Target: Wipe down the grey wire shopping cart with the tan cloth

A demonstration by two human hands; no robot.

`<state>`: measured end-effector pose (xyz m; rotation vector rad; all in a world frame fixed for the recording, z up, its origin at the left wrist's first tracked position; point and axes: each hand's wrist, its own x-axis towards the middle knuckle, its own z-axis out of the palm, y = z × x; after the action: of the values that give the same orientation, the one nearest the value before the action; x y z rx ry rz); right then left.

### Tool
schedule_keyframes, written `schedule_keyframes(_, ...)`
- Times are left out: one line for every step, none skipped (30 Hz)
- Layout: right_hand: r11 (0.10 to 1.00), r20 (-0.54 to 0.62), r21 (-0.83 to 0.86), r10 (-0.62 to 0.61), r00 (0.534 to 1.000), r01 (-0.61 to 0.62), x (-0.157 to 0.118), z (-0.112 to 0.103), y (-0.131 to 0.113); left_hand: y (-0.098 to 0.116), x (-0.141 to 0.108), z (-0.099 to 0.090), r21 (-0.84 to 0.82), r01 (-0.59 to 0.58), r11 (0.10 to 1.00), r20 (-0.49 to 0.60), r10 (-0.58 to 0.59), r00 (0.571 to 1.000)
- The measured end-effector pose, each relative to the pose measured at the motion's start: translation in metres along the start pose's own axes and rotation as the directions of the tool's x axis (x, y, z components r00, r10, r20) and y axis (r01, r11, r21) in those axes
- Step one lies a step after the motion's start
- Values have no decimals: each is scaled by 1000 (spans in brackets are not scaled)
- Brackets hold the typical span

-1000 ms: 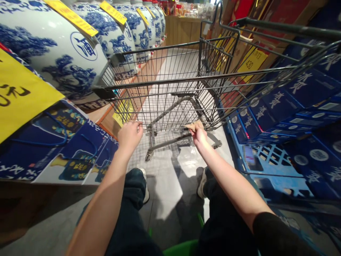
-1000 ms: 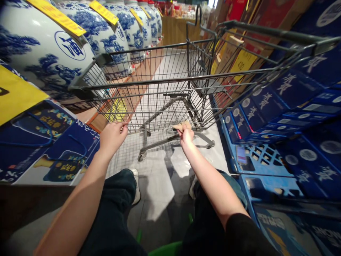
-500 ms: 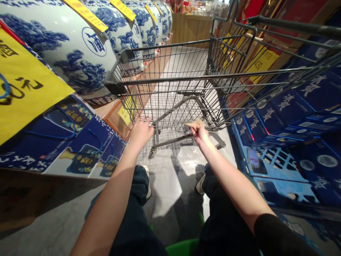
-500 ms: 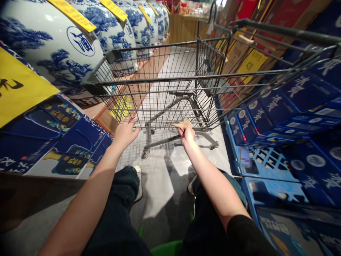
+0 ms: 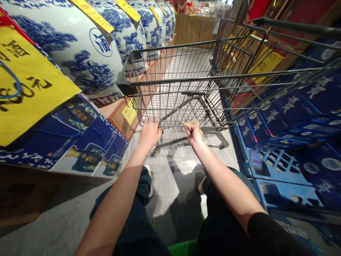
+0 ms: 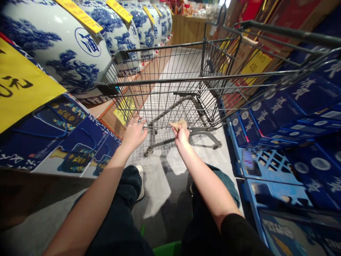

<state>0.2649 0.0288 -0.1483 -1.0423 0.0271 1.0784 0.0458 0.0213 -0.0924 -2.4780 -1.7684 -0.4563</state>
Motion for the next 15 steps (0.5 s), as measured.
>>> schedule_keyframes(1000,16,-6,20,1000,-20,-1,3,1,1,0,0,6,7,1000,-3,-6,1000)
schedule_keyframes(999,42,-22,27,999,-26,-2,5,2,3,0,0,11,12,1000,-6,-12,1000)
schedule_keyframes(999,64,-39,26,998,-24,-1,6,2,4,0,0,14,12,1000,-6,-12,1000)
schedule_keyframes(998,78,-53,18,997,-14,0,6,2,5,0,0,15,8,1000,-3,-8,1000)
schedule_keyframes(998,84,-62,6,996,-1,1,6,1,6,0,0,14,3,1000,5,-3,1000)
schedule_keyframes(998,84,-66,-7,996,12,1,6,1,8,0,0,13,-3,1000,14,3,1000)
schedule_keyframes(998,75,-64,-19,997,23,1,6,2,9,-1,0,11,-9,1000,23,9,1000)
schedule_keyframes(998,62,-58,-27,998,31,1,6,2,11,-1,0,9,-14,1000,28,14,1000)
schedule_keyframes(998,53,-55,-32,998,35,0,6,3,13,-2,0,8,-19,1000,28,19,999)
schedule_keyframes(998,50,-58,-31,998,33,-1,7,3,14,-2,-1,8,-23,1000,27,22,999)
schedule_keyframes(997,51,-66,-23,998,26,-1,7,3,15,-3,-1,9,-26,1000,25,25,999)
schedule_keyframes(997,55,-78,-13,998,17,-1,7,1,15,-3,-2,8,-28,1000,25,28,999)
schedule_keyframes(996,61,-88,-6,998,11,0,6,-2,15,-4,-2,7,-32,999,29,32,999)
schedule_keyframes(996,65,-92,-4,998,10,2,5,-6,15,-4,-2,4,-40,999,35,40,999)
schedule_keyframes(996,59,-88,-7,998,12,4,3,-10,14,-4,-2,0,-52,999,42,52,998)
